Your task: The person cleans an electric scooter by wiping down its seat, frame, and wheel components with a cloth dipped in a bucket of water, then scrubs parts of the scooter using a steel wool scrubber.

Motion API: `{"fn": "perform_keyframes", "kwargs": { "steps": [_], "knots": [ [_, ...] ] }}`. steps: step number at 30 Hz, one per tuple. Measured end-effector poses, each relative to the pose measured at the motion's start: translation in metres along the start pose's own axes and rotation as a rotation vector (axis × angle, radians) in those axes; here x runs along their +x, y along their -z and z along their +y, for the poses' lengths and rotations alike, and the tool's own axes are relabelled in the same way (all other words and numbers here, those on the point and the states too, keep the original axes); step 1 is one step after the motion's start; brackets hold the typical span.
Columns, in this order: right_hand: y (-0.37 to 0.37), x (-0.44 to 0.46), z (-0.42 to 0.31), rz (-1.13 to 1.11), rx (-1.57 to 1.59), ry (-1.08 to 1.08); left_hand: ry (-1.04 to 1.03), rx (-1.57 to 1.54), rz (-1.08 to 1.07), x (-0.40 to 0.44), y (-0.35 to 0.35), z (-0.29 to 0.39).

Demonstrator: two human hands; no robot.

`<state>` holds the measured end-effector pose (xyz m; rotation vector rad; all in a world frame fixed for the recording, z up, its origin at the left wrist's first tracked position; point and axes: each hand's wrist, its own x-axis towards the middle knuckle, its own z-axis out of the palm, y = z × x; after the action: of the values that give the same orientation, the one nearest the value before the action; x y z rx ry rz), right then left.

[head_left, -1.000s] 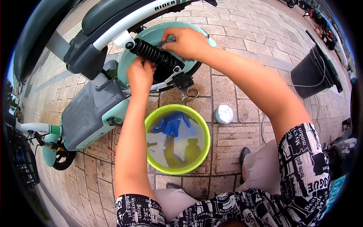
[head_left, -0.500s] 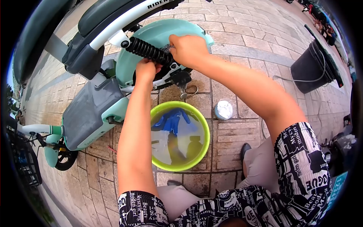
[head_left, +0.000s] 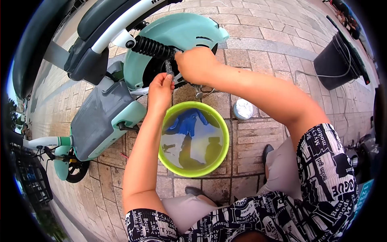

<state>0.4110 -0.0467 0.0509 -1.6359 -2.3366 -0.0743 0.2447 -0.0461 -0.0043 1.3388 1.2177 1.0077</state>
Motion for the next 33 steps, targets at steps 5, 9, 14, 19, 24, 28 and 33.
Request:
{"fn": "perform_keyframes", "kwargs": {
  "steps": [5,9,14,19,24,28,33],
  "knots": [
    [-0.023,-0.038,0.011,-0.045,0.182,0.043,-0.311,0.281,0.218,0.037,-0.011,0.000],
    [-0.001,0.003,0.022,0.067,0.152,-0.028,-0.385,0.500,0.189,-0.004,-0.020,-0.020],
    [-0.012,-0.025,0.002,-0.104,0.205,-0.033,-0.397,0.559,0.238,0.023,-0.002,-0.018],
    [0.007,-0.028,0.031,-0.085,0.119,0.032,-0.338,0.402,0.244,0.077,-0.005,-0.023],
    [0.022,0.023,0.036,0.197,0.109,-0.147,-0.035,-0.056,0.292,0.082,-0.019,-0.022],
    [0.026,0.018,0.040,0.130,0.103,-0.301,-0.098,0.155,0.276,0.091,-0.010,-0.021],
    [0.013,-0.009,0.040,-0.014,0.100,-0.271,-0.302,0.505,0.211,0.014,-0.020,-0.011]
  ]
}}
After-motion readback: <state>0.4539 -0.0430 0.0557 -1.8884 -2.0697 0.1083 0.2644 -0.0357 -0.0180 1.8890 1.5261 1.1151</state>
